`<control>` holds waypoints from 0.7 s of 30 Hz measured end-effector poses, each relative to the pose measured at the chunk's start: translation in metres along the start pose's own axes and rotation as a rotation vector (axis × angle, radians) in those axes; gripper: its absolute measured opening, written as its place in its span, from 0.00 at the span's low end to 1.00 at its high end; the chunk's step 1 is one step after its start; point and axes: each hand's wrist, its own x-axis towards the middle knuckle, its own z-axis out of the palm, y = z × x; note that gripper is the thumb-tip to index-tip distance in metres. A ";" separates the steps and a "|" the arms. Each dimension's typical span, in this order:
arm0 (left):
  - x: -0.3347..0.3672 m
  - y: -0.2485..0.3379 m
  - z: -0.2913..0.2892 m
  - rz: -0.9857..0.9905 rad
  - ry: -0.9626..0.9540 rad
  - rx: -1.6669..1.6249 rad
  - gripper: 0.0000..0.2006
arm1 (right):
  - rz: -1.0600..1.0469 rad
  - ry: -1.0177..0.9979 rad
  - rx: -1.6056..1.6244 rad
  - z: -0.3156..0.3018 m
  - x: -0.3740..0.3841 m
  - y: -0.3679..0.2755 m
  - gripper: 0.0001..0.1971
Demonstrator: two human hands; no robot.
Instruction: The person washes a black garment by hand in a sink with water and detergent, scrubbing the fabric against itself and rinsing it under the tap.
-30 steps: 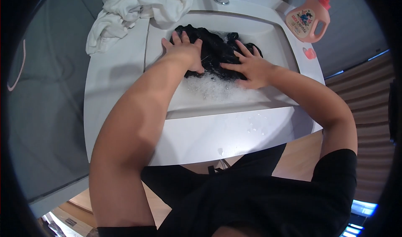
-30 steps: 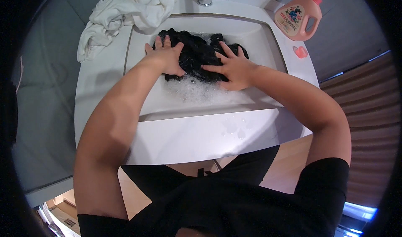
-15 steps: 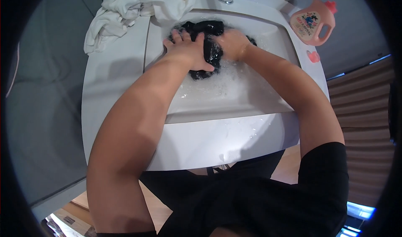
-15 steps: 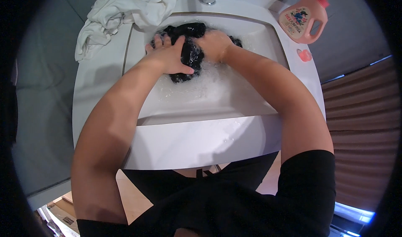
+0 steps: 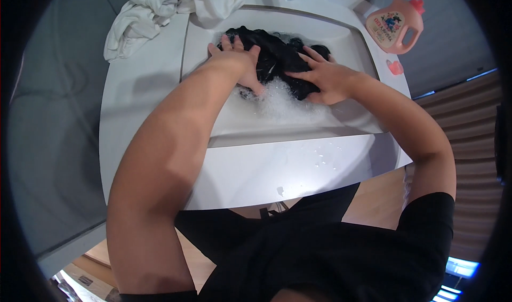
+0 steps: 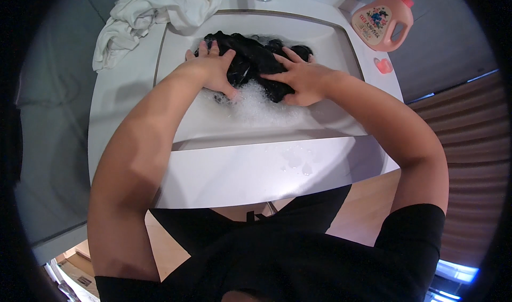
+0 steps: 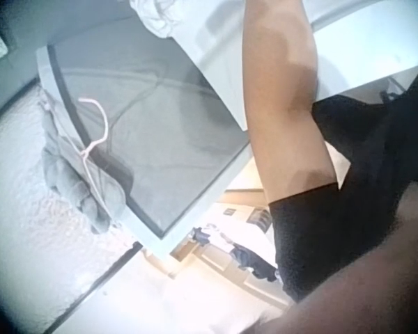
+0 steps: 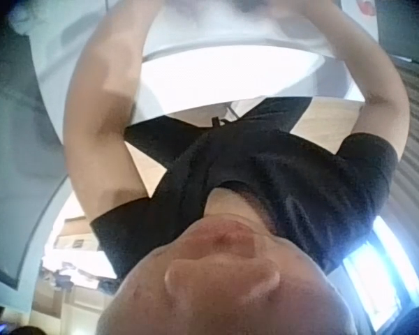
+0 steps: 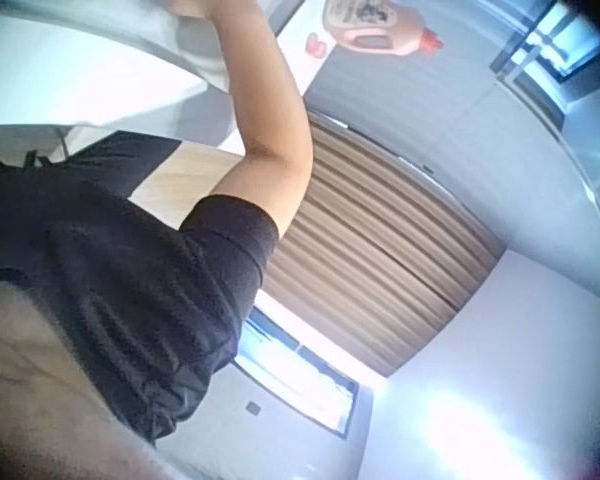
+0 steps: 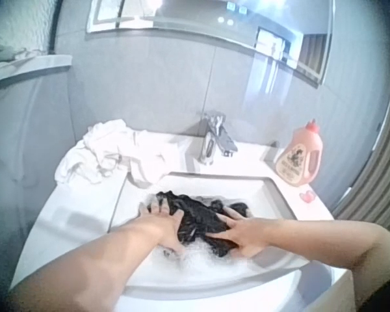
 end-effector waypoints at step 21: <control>0.010 -0.001 0.003 -0.004 0.111 -0.091 0.69 | 0.023 0.249 0.121 -0.019 0.060 0.002 0.29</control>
